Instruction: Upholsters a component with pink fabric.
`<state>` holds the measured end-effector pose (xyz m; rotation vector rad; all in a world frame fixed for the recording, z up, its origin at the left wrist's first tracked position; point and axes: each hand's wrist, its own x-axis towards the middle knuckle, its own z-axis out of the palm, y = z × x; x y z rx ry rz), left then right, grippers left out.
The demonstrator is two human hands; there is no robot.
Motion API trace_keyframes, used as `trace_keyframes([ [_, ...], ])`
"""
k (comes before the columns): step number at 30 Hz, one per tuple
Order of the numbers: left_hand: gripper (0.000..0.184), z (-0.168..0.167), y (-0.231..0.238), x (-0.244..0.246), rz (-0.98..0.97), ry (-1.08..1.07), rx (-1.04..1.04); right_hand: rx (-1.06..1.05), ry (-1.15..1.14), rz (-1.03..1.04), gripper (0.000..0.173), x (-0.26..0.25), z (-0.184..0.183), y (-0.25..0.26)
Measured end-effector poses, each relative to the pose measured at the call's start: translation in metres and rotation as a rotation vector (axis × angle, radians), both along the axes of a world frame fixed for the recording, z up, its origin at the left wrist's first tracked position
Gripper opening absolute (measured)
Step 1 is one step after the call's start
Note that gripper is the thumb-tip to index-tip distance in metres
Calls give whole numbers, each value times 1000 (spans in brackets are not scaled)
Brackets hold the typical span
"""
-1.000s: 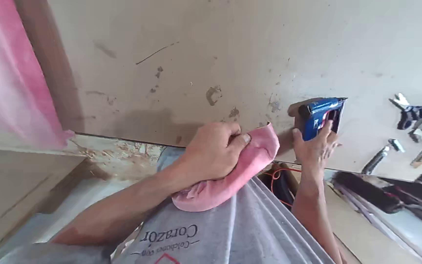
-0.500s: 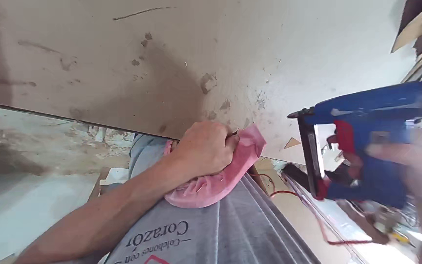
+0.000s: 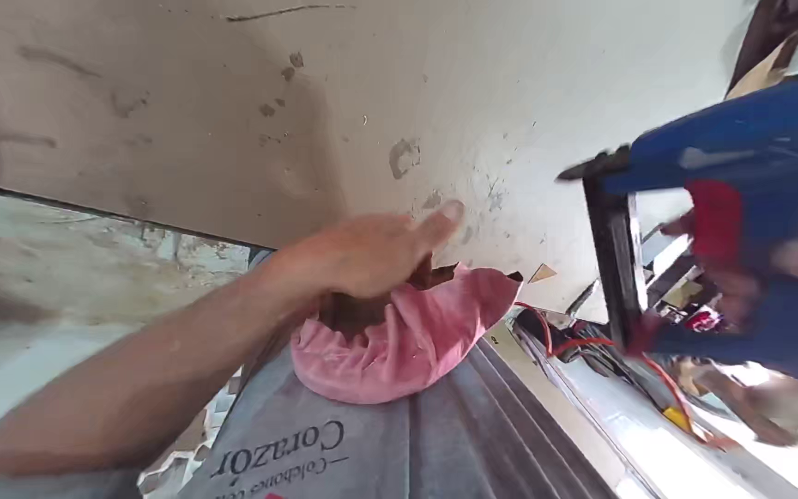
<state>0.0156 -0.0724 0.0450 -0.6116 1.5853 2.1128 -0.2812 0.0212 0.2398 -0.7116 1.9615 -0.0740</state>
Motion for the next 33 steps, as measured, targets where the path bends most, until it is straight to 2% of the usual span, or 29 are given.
trace_keyframes([
  [2,83,26,-9,-5,-190,92,-109,-32,347,236,28,-9,-40,23],
  [4,71,49,-9,-10,-322,159,-280,16,630,356,47,-3,-97,40],
  [5,61,58,-4,-10,-354,163,-387,14,699,363,54,-7,-128,55],
  [7,42,70,13,-8,-282,200,-615,-62,764,327,61,-19,-183,89],
  [9,40,81,22,-10,-239,232,-731,-160,717,239,70,-13,-209,106],
  [11,42,92,26,-19,-290,208,-687,-383,457,142,56,19,-200,111],
  [12,39,93,28,-24,-307,203,-628,-552,189,51,50,42,-194,114],
  [14,34,87,30,-30,-208,225,-528,-848,-495,-239,65,92,-200,120],
  [15,33,82,32,-30,-120,254,-494,-932,-740,-328,67,111,-204,120],
  [17,30,76,27,-29,43,281,-449,-1065,-931,-414,70,122,-218,115],
  [20,26,68,17,-30,149,260,-428,-1104,-958,-475,62,124,-223,117],
  [23,32,51,2,-38,107,263,-389,-1143,-931,-447,56,122,-228,119],
  [25,32,35,-2,-43,69,256,-266,-1090,-799,-353,55,115,-226,121],
  [28,33,15,8,-44,71,269,-70,-1066,-642,-206,58,110,-212,117],
  [33,37,0,25,-42,91,249,-11,-1063,-611,-258,42,119,-204,110],
])
